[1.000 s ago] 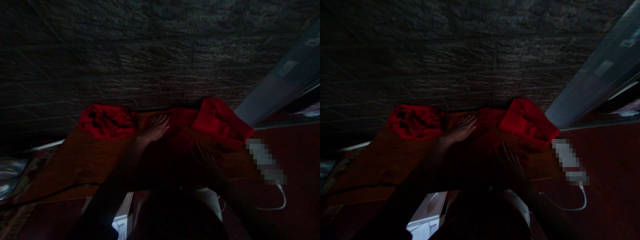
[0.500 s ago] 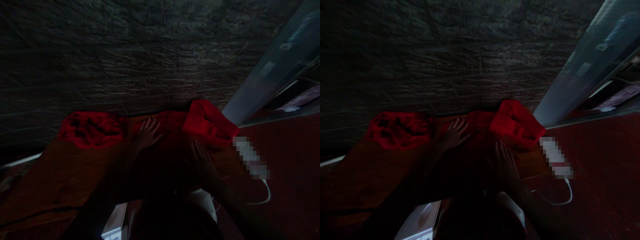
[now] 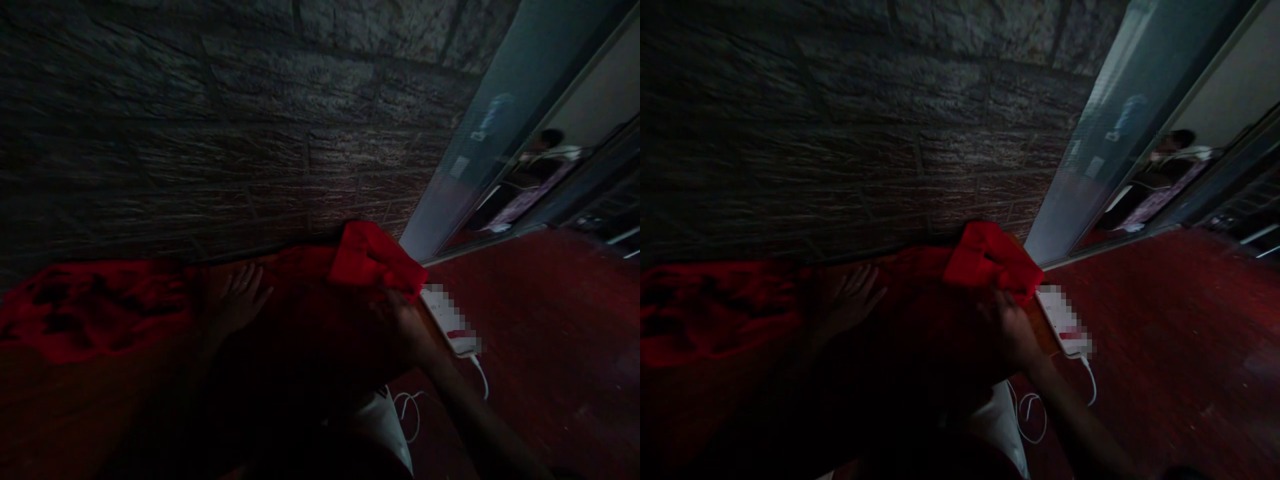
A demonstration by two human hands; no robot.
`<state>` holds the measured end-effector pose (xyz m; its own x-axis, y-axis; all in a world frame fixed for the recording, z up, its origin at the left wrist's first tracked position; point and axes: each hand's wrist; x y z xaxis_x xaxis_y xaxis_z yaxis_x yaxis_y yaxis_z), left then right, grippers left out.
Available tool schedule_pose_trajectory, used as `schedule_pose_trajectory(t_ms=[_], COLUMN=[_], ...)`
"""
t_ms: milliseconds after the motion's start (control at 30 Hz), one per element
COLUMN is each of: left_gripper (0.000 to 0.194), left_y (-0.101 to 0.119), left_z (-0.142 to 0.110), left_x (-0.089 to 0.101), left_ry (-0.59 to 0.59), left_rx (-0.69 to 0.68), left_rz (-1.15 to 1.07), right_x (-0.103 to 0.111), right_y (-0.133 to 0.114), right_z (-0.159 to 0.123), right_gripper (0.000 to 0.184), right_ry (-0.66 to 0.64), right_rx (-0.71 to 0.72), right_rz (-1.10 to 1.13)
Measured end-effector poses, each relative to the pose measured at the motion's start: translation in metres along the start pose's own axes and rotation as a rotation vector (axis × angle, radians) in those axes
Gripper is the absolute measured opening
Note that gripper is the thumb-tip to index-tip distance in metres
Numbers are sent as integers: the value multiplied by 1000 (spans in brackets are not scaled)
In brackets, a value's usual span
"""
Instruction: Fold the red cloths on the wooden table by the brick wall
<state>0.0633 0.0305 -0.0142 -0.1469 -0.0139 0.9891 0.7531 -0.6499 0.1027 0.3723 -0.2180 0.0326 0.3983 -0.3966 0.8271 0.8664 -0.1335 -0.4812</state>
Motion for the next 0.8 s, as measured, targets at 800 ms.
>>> schedule_pose_trajectory(t_ms=[800], left_gripper=[32], left_y=[223], left_z=[277], left_x=[59], left_ry=[-236], left_rx=[89], left_rz=[-489], right_x=[27], right_y=[86], right_z=[52], right_gripper=[60], right_ry=[246], right_rx=[-501], right_rz=[1129])
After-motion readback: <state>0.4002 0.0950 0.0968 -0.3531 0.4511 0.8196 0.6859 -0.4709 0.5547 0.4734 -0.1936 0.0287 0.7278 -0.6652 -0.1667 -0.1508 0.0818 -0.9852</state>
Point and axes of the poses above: each hand's wrist, its own z-axis towards the middle knuckle, its own x-axis out of the back of the hand, y = z × x, and after that the axes turned 1 degree about -y, right-handed
